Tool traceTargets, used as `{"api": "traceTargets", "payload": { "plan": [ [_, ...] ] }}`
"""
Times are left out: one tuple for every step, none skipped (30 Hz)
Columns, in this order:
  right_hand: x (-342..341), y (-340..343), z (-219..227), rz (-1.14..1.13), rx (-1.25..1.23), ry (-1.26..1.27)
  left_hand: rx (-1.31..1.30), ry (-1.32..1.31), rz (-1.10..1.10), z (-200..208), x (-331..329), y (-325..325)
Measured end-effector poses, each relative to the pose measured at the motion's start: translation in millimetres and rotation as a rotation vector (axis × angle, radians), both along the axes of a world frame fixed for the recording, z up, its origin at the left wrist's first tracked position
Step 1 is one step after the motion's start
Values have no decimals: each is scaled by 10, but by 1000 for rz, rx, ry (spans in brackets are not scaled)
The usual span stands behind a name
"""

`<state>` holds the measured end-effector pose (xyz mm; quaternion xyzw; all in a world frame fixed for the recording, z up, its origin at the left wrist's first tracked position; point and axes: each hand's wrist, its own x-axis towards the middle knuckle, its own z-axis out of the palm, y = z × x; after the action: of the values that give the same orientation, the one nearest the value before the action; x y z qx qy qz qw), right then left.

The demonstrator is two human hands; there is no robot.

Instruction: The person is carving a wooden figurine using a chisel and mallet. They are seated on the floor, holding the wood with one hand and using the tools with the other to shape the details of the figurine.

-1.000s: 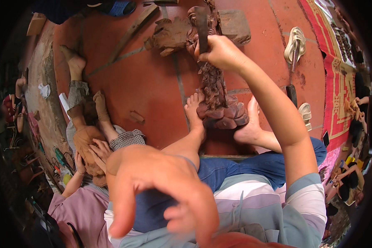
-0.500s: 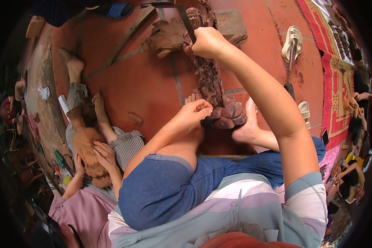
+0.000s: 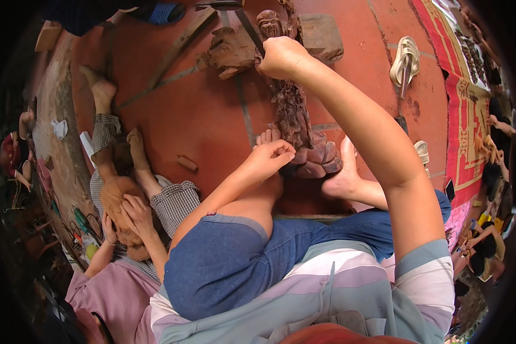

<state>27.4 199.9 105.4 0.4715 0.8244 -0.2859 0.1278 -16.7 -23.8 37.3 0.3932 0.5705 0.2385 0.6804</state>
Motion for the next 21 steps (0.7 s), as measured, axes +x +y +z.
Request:
{"api": "traceTargets", "payload": {
  "plan": [
    [-12, -54, 18, 22, 6, 10, 3, -1, 4, -41, -13, -30],
    [-14, -142, 48, 43, 12, 21, 6, -3, 8, -79, -21, -55],
    [-21, -191, 62, 64, 18, 31, 4, -6, 20, -120, -26, -70],
    [4, -148, 44, 42, 25, 54, 5, -13, 21, -132, -22, -53],
    [14, -70, 22, 15, 7, 22, 5, -20, 23, -141, -16, -42],
    [56, -35, 9, 1, -14, 38, 7, -14, 15, -142, -9, -43],
    [75, -14, 25, -8, -36, 56, 8, -6, 12, -116, -13, -34],
    [106, -54, 29, 25, -14, 98, 9, 2, 9, -104, -17, -24],
    [145, -122, 40, 57, 8, 140, -6, 11, 8, -169, -32, -29],
    [174, -178, 77, 83, 11, 160, -21, 22, 13, -289, -54, -63],
    [211, -210, 89, 104, 9, 178, -39, 31, 15, -396, -64, -93],
    [222, -127, 41, 94, 1, 182, -119, -45, 94, -506, -71, -119],
    [270, -64, 25, 14, -60, 236, -193, -122, 166, -552, -77, -88],
    [302, -32, -2, 1, -54, 285, -267, -199, 239, -589, -83, -77],
    [314, -23, -29, -10, -48, 336, -232, -175, 271, -614, -81, -98],
    [318, -84, -41, -33, -6, 363, -200, -154, 304, -599, -55, -119],
    [306, -118, -93, 13, -4, 385, -167, -132, 339, -584, -33, -137],
    [309, -152, -101, 41, 11, 375, -139, -125, 364, -573, -16, -144],
    [327, -182, -88, 61, 28, 362, -111, -121, 382, -555, 7, -135],
    [314, -129, -102, 19, 26, 306, -83, -118, 399, -535, 26, -128],
    [321, -64, -55, 0, -6, 260, -75, -110, 395, -514, 42, -126]
  ]
}}
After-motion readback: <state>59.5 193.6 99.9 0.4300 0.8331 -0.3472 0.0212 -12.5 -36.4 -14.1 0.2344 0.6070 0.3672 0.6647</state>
